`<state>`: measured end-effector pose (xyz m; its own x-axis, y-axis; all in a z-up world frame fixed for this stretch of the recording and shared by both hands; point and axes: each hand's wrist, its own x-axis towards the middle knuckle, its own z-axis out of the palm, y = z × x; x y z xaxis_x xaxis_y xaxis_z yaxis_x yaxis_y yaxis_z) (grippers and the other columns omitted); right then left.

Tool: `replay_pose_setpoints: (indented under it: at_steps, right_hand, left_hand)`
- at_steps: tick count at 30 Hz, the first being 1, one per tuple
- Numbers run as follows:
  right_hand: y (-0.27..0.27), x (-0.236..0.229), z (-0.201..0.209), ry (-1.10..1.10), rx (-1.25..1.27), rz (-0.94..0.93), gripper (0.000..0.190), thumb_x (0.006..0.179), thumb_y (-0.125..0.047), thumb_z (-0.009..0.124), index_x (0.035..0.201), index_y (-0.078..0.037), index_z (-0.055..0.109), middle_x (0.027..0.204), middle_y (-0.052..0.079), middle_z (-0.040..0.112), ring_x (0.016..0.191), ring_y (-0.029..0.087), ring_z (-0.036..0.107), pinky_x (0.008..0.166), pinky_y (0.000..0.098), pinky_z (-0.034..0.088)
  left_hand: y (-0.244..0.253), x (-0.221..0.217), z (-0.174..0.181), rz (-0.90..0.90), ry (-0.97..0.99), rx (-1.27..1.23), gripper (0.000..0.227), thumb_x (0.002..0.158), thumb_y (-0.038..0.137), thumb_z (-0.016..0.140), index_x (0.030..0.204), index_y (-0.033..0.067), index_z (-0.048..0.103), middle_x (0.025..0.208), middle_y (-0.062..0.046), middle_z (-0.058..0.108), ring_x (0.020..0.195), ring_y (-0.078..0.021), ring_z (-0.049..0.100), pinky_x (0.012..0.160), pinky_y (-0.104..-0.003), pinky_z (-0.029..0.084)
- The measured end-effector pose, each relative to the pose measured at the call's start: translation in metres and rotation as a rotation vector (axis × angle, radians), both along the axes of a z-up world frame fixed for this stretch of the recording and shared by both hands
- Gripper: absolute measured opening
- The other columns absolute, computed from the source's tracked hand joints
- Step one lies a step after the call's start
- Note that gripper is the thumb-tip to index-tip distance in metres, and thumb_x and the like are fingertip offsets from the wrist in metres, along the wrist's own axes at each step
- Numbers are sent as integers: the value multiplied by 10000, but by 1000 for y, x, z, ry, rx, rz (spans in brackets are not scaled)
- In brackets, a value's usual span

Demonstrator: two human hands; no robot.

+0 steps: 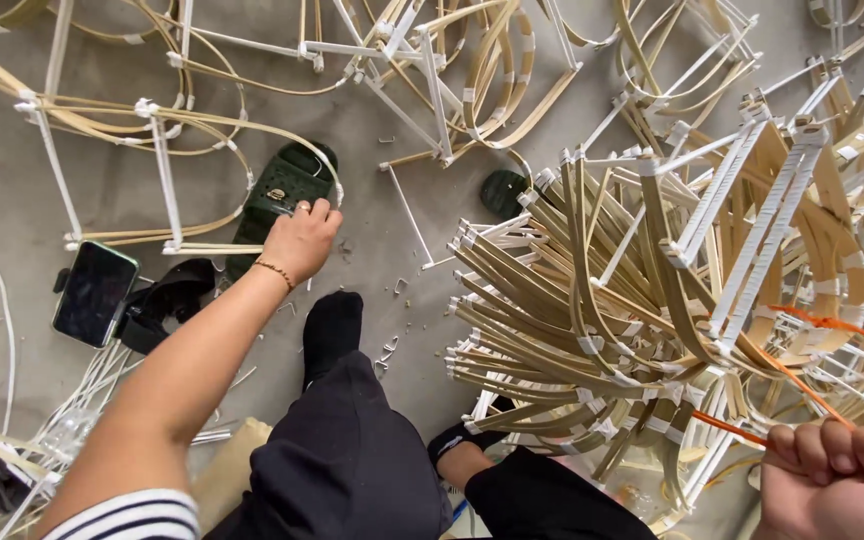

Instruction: Assembling and binding curved bamboo strips together to form structural components using plastic ties.

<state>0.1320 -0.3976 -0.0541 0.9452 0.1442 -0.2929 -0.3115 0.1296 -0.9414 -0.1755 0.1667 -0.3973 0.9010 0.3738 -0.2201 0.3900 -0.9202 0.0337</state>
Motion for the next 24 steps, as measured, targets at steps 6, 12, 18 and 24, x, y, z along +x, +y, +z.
replay_pose_setpoints:
  at_steps: [6,12,18,24]
  right_hand:
    - [-10,1,-8,-4,-52,-26,515,1208,-348,428,714,-228,348,663,-95,282,591,58,205,688,213,236]
    - [9,-8,1,-28,-71,-54,489,1191,-322,450,721,-231,351,683,-95,290,576,60,183,683,213,229]
    - [39,-15,12,-35,-102,-64,443,1167,-313,444,736,-236,376,685,-96,315,611,61,229,691,221,241]
    - [21,-7,1,-28,-1,4,482,1190,-234,425,715,-232,344,731,-98,307,578,48,189,648,189,201]
  left_hand:
    - [32,-37,80,271,-180,-749,196,935,214,623,1090,94,618,996,-134,713,972,-337,687,855,-463,552]
    - [-9,-28,83,67,-27,-510,466,803,486,746,1027,95,628,977,-130,693,937,-334,673,792,-461,538]
    - [-64,-24,-60,-28,50,-128,359,832,364,711,1105,141,643,979,-73,702,977,-269,694,859,-457,547]
    - [-18,-35,64,-29,188,-497,203,998,222,509,1145,136,619,1067,-137,668,925,-349,732,754,-506,599]
